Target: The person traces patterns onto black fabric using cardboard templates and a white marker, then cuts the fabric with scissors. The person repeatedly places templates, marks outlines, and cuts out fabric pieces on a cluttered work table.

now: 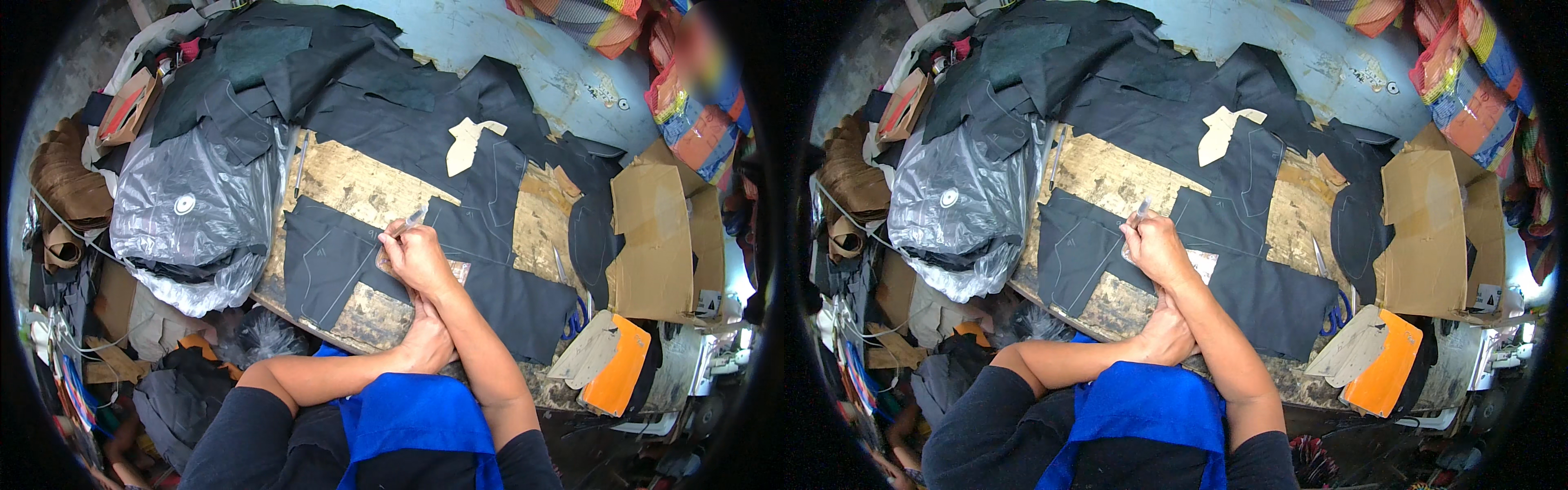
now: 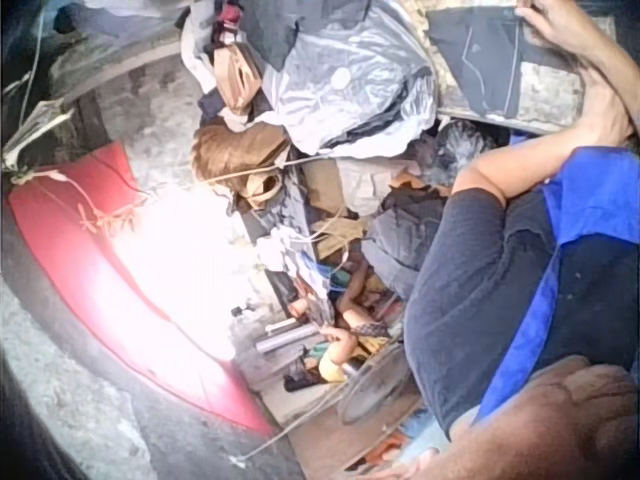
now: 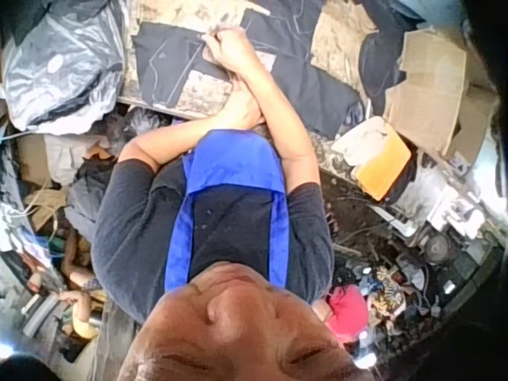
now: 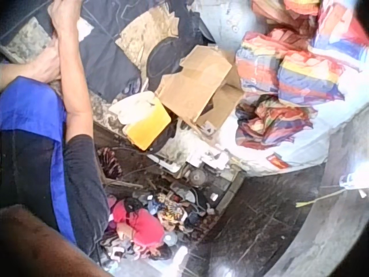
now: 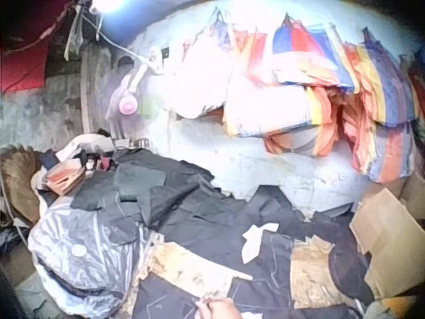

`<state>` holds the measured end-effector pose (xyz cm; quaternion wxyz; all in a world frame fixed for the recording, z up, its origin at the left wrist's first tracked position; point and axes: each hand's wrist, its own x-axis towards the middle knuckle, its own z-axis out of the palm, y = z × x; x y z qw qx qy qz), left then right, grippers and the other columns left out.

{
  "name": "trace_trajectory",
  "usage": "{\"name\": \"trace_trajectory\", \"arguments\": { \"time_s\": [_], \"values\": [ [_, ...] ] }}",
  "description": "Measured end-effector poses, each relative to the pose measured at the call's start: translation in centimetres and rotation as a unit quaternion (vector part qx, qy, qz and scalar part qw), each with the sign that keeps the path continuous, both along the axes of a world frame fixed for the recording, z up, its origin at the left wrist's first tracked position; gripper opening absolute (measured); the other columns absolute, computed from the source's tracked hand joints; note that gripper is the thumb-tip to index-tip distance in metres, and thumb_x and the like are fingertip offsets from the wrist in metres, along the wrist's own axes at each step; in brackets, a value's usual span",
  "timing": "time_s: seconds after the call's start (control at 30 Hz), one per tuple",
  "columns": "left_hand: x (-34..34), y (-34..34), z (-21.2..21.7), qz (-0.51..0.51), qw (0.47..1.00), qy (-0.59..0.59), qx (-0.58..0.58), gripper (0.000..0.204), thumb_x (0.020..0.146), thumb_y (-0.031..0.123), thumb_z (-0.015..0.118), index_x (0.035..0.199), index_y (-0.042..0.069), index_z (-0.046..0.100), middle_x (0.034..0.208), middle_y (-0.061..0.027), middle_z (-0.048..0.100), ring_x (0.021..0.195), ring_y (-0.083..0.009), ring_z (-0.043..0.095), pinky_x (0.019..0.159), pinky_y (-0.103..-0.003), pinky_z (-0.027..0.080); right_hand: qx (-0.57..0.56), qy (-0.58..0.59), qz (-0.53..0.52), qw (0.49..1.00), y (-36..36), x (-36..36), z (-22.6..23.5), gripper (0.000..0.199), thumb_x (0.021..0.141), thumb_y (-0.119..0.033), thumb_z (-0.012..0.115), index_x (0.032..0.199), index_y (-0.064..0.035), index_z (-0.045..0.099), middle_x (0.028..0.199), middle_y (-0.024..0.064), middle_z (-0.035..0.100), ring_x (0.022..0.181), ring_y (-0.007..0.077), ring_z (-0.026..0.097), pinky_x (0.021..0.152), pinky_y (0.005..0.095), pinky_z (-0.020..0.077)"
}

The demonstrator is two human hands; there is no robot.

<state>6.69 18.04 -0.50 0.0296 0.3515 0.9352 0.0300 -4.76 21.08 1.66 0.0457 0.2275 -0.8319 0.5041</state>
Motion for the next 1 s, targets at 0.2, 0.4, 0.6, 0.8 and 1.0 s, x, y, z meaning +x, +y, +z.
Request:
{"name": "trace_trajectory", "arguments": {
  "time_s": [0.2,0.4,0.6,0.8,1.0],
  "values": [
    [-0.5,-0.5,1.7,-0.011,1.000,0.001,-0.009,0.074,0.079,0.056,0.055,0.127,-0.001,0.052,0.124,-0.0271,0.052,0.115,-0.0564,0.042,0.092,-0.073,0.030,-0.021,-0.011,-0.052,0.998,1.1,1.0,0.3,0.011,0.080,-0.008,0.065,0.077,0.0031,0.063,0.072,0.0186,0.063,0.065,0.0317,0.063,0.061,0.0364,0.0502],
    [-0.8,-0.3,2.7,0.046,0.996,-0.061,-0.041,0.099,0.072,0.066,0.058,0.132,-0.011,0.039,0.128,-0.0375,0.041,0.118,-0.0605,0.036,0.096,-0.056,0.040,0.014,-0.071,-0.204,0.976,6.1,3.4,1.3,0.014,0.081,-0.011,0.066,0.076,0.0023,0.063,0.063,0.0167,0.063,0.056,0.0261,0.064,0.053,0.0337,0.0489],
    [-1.4,-1.1,2.7,0.054,0.997,-0.031,0.051,0.074,0.082,0.051,0.058,0.129,-0.005,0.047,0.125,-0.0327,0.048,0.113,-0.0509,0.046,0.091,-0.044,0.047,-0.025,-0.004,-0.330,0.944,8.7,4.8,-0.6,0.015,0.084,-0.010,0.064,0.079,0.0034,0.063,0.062,0.0119,0.064,0.056,0.0130,0.062,0.051,0.0277,0.0480],
    [-3.2,-2.4,3.2,0.044,0.996,-0.031,0.077,0.045,0.076,0.009,0.057,0.120,0.000,0.055,0.119,-0.0195,0.056,0.098,-0.0347,0.055,0.080,-0.040,0.052,-0.048,-0.038,-0.338,0.939,9.0,5.1,-1.9,0.014,0.090,-0.007,0.056,0.082,0.0050,0.057,0.067,0.0111,0.064,0.059,0.0125,0.065,0.051,0.0258,0.0524],
    [-5.3,-4.0,3.3,0.015,0.984,-0.052,0.168,0.042,0.069,0.001,0.060,0.109,0.011,0.065,0.112,-0.0117,0.060,0.092,-0.0324,0.056,0.080,-0.038,0.050,0.004,0.039,-0.251,0.967,9.2,7.4,-0.3,0.005,0.085,-0.004,0.059,0.086,0.0006,0.056,0.076,0.0205,0.061,0.069,0.0371,0.061,0.059,0.0391,0.0476]
  ]
}}
